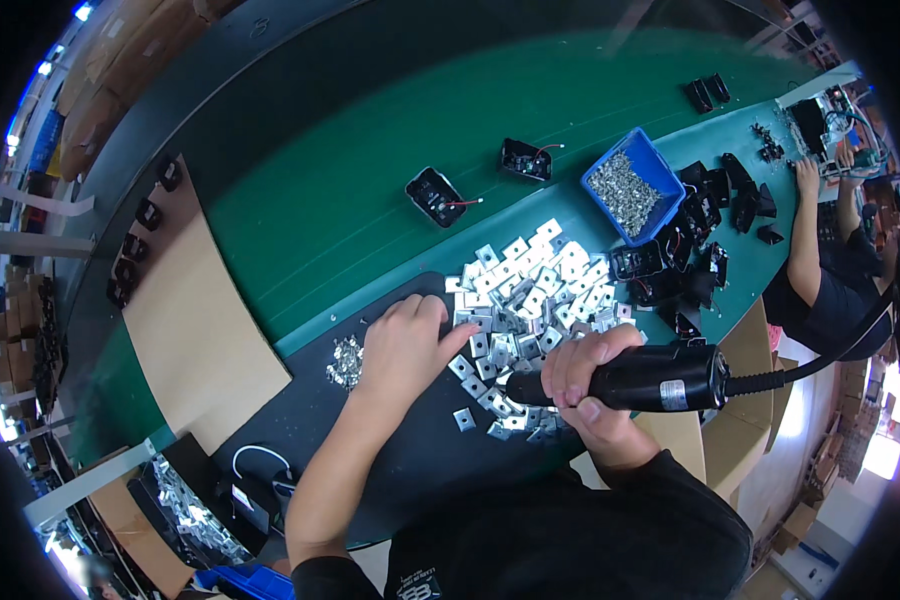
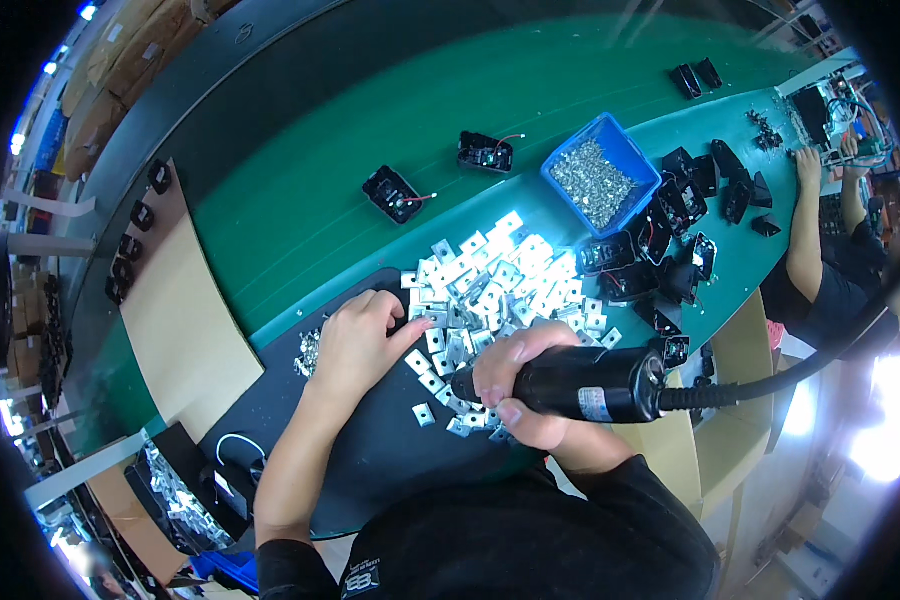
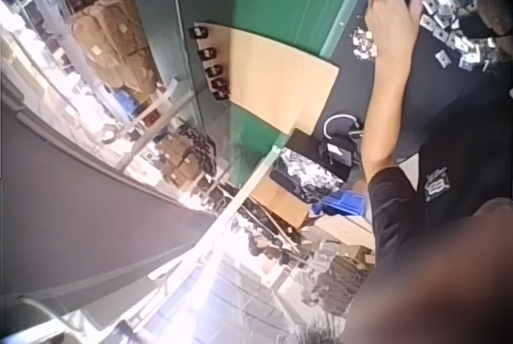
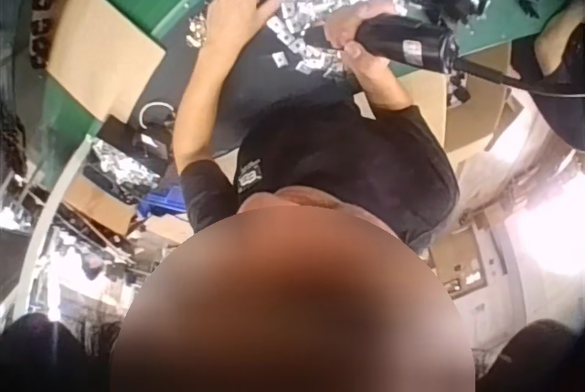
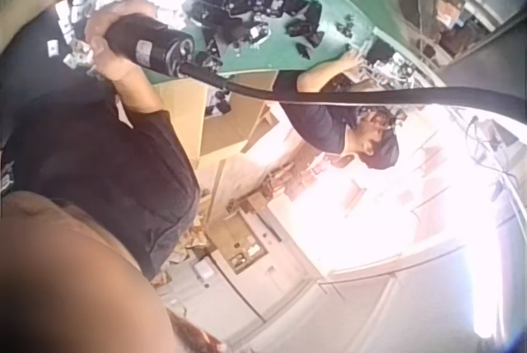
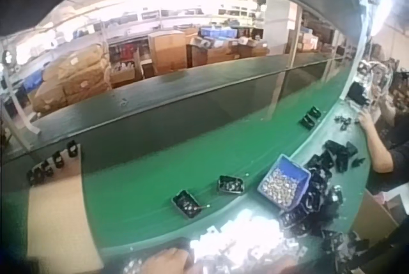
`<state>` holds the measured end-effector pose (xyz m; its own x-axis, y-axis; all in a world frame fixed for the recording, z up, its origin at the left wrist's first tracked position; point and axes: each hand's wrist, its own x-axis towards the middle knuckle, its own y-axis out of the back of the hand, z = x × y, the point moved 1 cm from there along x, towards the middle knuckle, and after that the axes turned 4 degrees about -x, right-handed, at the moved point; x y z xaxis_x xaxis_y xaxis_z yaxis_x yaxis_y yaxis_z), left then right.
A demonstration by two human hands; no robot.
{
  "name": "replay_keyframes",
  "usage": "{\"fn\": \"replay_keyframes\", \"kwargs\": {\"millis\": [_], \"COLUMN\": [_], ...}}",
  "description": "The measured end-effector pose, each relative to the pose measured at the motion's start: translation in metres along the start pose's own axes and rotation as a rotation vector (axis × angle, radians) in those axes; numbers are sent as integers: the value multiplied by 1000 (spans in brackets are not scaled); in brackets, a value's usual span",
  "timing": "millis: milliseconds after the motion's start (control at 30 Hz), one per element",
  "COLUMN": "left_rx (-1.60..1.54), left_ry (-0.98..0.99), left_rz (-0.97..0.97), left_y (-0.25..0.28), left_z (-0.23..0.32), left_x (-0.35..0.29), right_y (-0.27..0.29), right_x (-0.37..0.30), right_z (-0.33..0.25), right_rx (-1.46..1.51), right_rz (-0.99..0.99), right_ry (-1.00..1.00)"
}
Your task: The person uses a handheld electric screwdriver to fasten screws into small black electronic enclosures. They pick up each unit, drive screws into the casing, and place the finished unit on a cardboard sheet to the left. The workspace is organized with piles of screws and metal brackets.
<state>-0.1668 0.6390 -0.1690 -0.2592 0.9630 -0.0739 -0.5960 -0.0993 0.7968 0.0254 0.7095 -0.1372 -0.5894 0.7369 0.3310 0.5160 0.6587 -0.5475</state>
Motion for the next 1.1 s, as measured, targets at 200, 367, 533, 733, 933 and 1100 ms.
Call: {"fn": "replay_keyframes", "kwargs": {"millis": [200, 367, 533, 733, 933, 1100], "left_rx": [-180, -317, -863, -956, -226, -61], "left_ry": [126, 162, 346, 375, 107, -23], "left_rz": [-14, -19, -52, 116, 349, 439], "left_y": [-5, -2, -14, 9, 36, 20], "left_z": [12, 14, -8, -14, -6, -24], "left_x": [7, 8, 4, 28, 79, 101], "right_y": [8, 6, 7, 11, 15, 21], "right_x": [9, 13, 14, 10, 8, 11], "right_z": [3, 10, 10, 9, 9, 5], "right_rx": [-20, 46, 160, 210, 236, 244], "right_rz": [-62, -85, -88, -73, -57, -46], "right_ry": [1, -27, -98, -171, -178, -174]}}
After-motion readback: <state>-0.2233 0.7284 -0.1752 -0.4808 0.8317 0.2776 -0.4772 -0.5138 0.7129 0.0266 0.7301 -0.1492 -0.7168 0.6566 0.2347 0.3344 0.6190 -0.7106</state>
